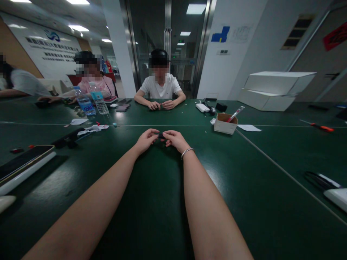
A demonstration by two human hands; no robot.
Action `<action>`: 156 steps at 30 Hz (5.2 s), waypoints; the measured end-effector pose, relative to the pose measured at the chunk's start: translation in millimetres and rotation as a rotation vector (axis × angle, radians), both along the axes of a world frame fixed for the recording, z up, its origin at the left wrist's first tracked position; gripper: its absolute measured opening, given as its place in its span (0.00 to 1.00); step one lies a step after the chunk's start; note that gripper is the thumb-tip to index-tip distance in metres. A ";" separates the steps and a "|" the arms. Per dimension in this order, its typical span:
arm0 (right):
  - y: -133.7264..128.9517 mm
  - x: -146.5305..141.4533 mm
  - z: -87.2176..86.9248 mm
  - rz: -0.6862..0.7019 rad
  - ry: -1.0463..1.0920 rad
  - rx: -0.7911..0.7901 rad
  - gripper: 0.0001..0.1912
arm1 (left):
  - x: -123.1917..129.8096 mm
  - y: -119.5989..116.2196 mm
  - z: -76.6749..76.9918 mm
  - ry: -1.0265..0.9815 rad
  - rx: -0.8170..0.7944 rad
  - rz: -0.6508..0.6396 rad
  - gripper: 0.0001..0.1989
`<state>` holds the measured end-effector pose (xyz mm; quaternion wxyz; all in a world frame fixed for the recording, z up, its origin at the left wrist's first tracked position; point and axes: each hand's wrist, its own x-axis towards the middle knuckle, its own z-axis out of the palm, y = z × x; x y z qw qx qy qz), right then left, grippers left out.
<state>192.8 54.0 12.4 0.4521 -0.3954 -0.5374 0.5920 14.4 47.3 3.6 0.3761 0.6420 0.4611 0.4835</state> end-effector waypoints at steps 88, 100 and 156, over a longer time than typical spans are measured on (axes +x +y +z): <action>-1.7 2.3 0.4 -0.006 0.035 0.028 0.08 | -2.1 1.6 1.9 -0.035 -0.036 -0.007 0.12; -1.9 2.3 0.8 -0.007 0.042 -0.003 0.07 | -2.0 4.6 2.4 -0.124 -0.031 -0.036 0.14; -5.9 1.3 6.3 0.019 -0.011 0.086 0.17 | -3.3 4.0 -0.7 -0.165 0.002 0.044 0.09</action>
